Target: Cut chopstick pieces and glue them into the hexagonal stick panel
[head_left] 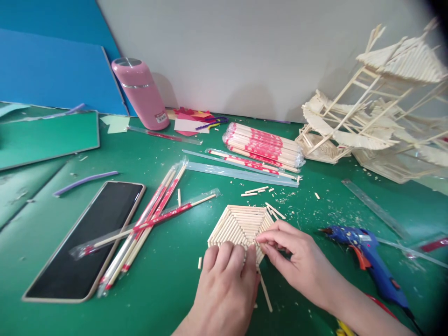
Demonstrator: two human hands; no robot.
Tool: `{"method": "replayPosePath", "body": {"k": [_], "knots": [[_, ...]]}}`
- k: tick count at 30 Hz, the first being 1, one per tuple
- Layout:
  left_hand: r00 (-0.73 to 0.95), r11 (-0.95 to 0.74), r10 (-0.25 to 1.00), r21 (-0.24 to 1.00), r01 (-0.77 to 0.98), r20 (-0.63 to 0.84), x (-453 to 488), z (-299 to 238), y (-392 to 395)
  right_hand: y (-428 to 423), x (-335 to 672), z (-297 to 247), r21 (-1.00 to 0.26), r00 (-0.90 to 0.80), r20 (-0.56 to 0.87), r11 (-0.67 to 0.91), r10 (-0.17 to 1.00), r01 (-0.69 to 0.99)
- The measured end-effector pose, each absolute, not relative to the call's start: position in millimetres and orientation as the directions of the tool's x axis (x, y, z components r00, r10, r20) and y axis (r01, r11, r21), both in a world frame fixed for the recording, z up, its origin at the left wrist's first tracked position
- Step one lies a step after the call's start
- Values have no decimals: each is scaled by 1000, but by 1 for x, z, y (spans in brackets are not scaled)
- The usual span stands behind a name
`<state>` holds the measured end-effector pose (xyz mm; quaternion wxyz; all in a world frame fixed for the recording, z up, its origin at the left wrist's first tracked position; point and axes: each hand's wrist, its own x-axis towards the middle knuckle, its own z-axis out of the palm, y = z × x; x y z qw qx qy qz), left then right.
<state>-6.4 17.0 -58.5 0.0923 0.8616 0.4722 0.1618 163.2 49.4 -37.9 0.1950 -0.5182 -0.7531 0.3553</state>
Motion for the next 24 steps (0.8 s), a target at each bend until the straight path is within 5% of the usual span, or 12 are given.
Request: {"method": "replayPosePath", "body": {"k": [13, 24], "knots": [[393, -521, 852, 480, 706, 346, -9, -75, 14, 44, 163, -37, -735, -390, -7, 260, 921, 626], [386, -510, 859, 511, 692, 335, -8, -75, 13, 39, 165, -44, -551, -558, 83, 504, 826, 665]]}}
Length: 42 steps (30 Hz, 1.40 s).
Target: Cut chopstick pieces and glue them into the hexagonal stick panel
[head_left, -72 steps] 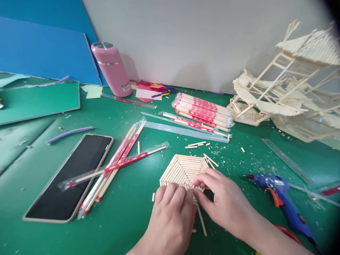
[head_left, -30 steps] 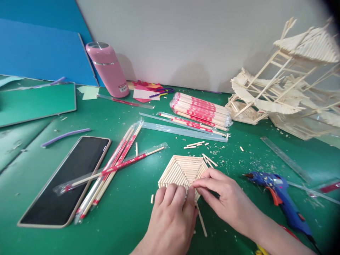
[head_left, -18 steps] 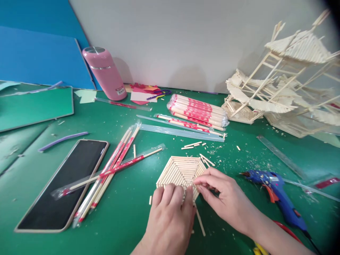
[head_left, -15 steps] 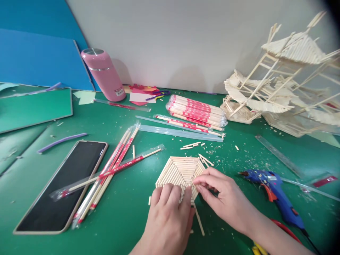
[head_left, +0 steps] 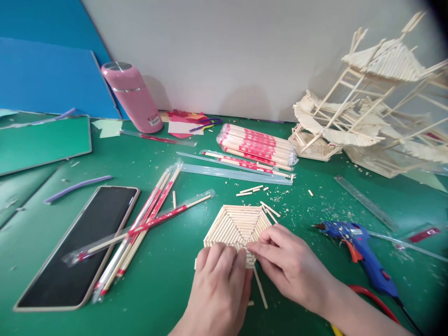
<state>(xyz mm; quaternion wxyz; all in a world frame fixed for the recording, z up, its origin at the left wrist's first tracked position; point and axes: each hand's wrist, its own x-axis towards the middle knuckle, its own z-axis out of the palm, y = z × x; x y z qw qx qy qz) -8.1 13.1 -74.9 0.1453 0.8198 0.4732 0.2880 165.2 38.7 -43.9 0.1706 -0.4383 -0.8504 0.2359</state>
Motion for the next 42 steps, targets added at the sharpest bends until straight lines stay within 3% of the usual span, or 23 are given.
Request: {"method": "replayPosePath", "body": {"k": [4, 6, 9, 12, 20, 30, 42], "knots": [[400, -510, 860, 484, 711, 317, -8, -73, 14, 41, 165, -45, -558, -568, 74, 506, 820, 658], [403, -509, 860, 478, 716, 312, -9, -72, 14, 41, 167, -45, -620, -546, 67, 463, 835, 633], [405, -518, 854, 472, 713, 326, -9, -68, 15, 41, 171, -44, -753, -422, 66, 322, 904, 573], [423, -521, 854, 470, 713, 304, -9, -64, 15, 41, 174, -44, -792, -336, 76, 262, 939, 551], [441, -521, 853, 465, 716, 277, -10, -62, 14, 38, 170, -48, -644, -383, 186, 407, 905, 648], [474, -523, 852, 425, 739, 223, -10, -63, 14, 42, 165, -45, -404, -593, 125, 587, 795, 702], [451, -532, 847, 468, 706, 282, -10, -63, 13, 46, 167, -43, -582, -475, 107, 442, 874, 683]]}}
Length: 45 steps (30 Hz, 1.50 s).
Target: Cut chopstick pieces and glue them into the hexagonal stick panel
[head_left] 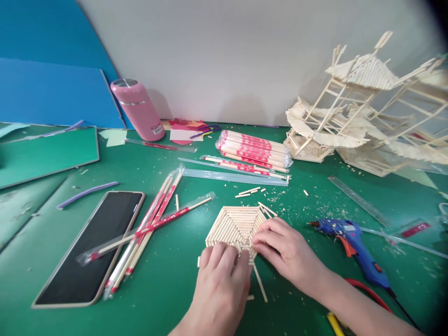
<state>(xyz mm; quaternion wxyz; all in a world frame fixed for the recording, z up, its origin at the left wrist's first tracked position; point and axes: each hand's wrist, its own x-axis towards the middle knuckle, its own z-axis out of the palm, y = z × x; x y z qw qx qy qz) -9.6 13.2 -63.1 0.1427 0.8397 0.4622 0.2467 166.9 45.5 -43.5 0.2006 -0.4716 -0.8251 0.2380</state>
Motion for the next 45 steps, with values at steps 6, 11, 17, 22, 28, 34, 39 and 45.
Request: {"method": "replayPosePath", "body": {"k": [6, 11, 17, 22, 28, 34, 39, 45], "knots": [[337, -394, 899, 855, 337, 281, -13, -53, 4, 22, 163, -23, -822, -343, 51, 235, 938, 519], [367, -99, 927, 995, 32, 80, -11, -45, 0, -7, 149, -27, -855, -214, 195, 273, 957, 441], [430, 245, 888, 958, -148, -160, -6, -42, -2, -26, 140, -40, -787, -69, 350, 333, 934, 520], [471, 420, 837, 879, -226, -279, -4, -46, -3, -30, 150, -43, -530, -237, 477, 492, 847, 691], [491, 532, 778, 826, -185, -391, -4, -48, -3, -28, 156, -36, -673, -162, 340, 360, 926, 646], [559, 576, 726, 798, -176, -401, -5, -50, -5, -28, 152, -32, -869, -172, 210, 264, 962, 418], [550, 608, 728, 757, -240, -410, -6, -55, -4, -29, 145, -32, -862, -127, 242, 273, 962, 426], [519, 613, 739, 748, -254, -430, -5, -48, -1, -34, 170, -28, -812, -50, 194, 189, 980, 552]]}}
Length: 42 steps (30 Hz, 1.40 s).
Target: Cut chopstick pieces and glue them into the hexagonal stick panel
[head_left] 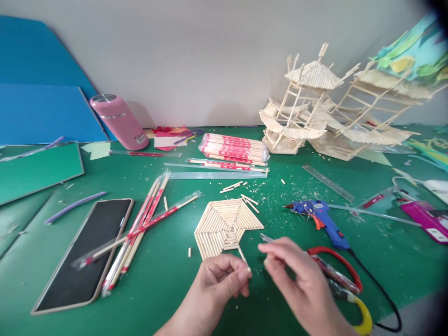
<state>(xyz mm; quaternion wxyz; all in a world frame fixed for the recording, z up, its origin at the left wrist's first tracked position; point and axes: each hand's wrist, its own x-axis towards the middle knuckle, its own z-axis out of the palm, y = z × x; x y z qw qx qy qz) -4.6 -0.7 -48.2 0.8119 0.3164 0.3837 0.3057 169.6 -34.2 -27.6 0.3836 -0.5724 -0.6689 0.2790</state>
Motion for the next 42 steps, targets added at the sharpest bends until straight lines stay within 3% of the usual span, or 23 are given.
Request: {"method": "replayPosePath", "body": {"k": [3, 5, 9, 12, 18, 21, 24, 27, 31, 42], "knots": [[464, 609, 765, 735, -296, -447, -4, -43, 3, -54, 214, -34, -691, 130, 158, 16, 979, 723], [453, 616, 768, 716, -328, -453, -5, -41, 5, -73, 246, -43, -531, 118, 112, -41, 987, 846], [462, 632, 762, 678, -377, -453, -5, -41, 7, -106, 281, -62, -180, -6, 80, 20, 997, 983], [460, 642, 757, 657, -395, -464, -5, -42, 7, -109, 281, -68, -110, -26, 73, 34, 997, 993], [472, 653, 749, 638, -408, -465, -5, -43, 7, -98, 277, -67, -257, 60, 6, -56, 998, 965], [483, 659, 742, 635, -402, -465, -5, -43, 6, -100, 270, -63, -445, 51, -77, -80, 996, 892], [484, 651, 747, 650, -392, -456, -5, -44, 6, -98, 250, -56, -696, -51, -154, -72, 987, 715], [483, 632, 759, 675, -381, -437, -6, -44, 5, -91, 227, -51, -820, -102, -122, -42, 987, 571], [475, 588, 781, 735, -338, -406, -8, -47, 3, -81, 213, -55, -829, -11, 14, 18, 1000, 559], [507, 477, 816, 818, -320, -277, -13, -53, 1, -54, 211, -66, -803, -78, -54, 3, 996, 596]]}}
